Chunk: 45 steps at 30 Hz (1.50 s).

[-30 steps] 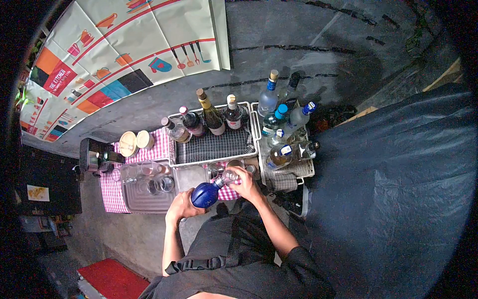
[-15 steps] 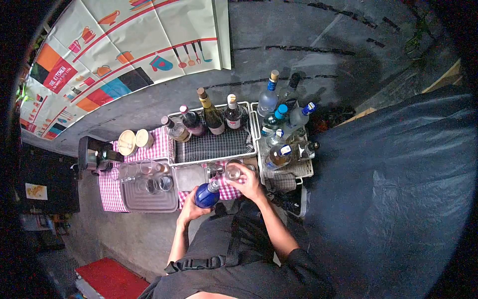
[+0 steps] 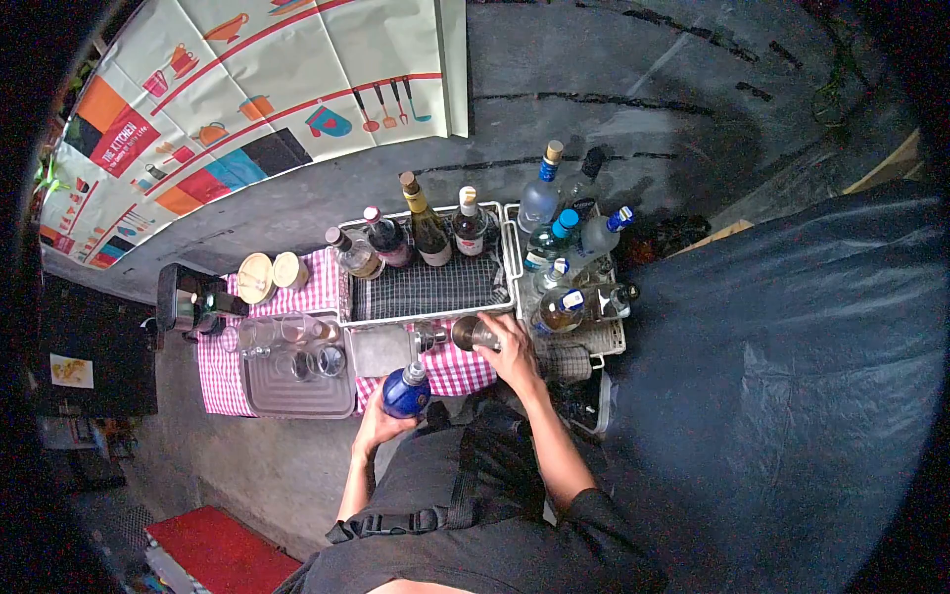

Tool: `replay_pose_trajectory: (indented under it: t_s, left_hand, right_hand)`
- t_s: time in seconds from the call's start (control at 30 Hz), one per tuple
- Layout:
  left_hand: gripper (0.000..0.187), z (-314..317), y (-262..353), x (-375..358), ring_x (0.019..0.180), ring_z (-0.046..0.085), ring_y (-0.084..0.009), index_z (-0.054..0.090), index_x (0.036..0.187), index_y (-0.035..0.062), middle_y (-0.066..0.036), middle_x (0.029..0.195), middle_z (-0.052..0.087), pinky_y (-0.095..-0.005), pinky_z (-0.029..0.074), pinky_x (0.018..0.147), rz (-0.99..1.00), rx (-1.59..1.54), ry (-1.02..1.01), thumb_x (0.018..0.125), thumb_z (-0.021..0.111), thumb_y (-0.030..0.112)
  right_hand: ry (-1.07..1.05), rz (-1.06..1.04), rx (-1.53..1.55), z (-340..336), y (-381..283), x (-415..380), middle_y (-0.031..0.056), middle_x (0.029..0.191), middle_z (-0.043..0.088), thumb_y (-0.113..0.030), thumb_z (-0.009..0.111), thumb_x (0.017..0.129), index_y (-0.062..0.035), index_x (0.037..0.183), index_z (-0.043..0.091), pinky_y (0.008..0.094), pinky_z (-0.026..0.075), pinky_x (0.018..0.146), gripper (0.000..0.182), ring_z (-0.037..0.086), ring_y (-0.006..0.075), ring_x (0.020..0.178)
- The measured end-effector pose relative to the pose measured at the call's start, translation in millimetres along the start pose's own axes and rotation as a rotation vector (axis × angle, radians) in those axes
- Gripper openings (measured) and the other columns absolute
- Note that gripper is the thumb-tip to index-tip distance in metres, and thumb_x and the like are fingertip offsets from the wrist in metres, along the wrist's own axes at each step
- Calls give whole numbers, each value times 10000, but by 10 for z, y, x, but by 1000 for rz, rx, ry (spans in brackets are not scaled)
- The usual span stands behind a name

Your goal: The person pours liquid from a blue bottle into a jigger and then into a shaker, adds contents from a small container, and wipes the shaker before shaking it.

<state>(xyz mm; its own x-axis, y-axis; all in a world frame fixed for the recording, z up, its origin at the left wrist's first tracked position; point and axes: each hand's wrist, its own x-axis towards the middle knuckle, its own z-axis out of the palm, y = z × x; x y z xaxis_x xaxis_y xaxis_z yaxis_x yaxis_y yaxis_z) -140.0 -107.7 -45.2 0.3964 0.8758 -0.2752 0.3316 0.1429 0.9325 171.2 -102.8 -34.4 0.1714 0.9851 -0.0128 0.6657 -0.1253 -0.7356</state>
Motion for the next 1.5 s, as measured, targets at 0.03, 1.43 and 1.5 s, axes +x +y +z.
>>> replay_pose_trajectory:
  t_s: [0.03, 1.43, 1.5]
  left_hand:
    - [893, 2, -5, -1, 1169, 653, -233, 564, 1362, 37, -127, 1246, 670, -391, 507, 1033, 7, -16, 5, 563, 943, 158]
    - [769, -226, 897, 152, 980, 732, -386, 651, 1200, 27, -231, 1009, 750, -474, 576, 882, -96, 582, -130, 556, 895, 370]
    - [767, -234, 924, 156, 972, 735, -386, 656, 1188, 23, -231, 1003, 751, -474, 578, 880, -98, 590, -133, 552, 895, 377]
  right_hand:
    - [0, 0, 0, 15, -5, 7, 122, 1204, 628, -103, 851, 770, -114, 1400, 623, 431, 507, 992, 671, 608, 327, 1124]
    - [-15, -125, 462, 87, -292, -31, 146, 1272, 689, 19, 769, 694, -39, 1273, 677, 399, 504, 1056, 589, 651, 314, 1203]
    - [-30, -135, 444, 87, -289, -33, 148, 1272, 688, 23, 769, 695, -36, 1273, 676, 399, 505, 1055, 588, 653, 315, 1200]
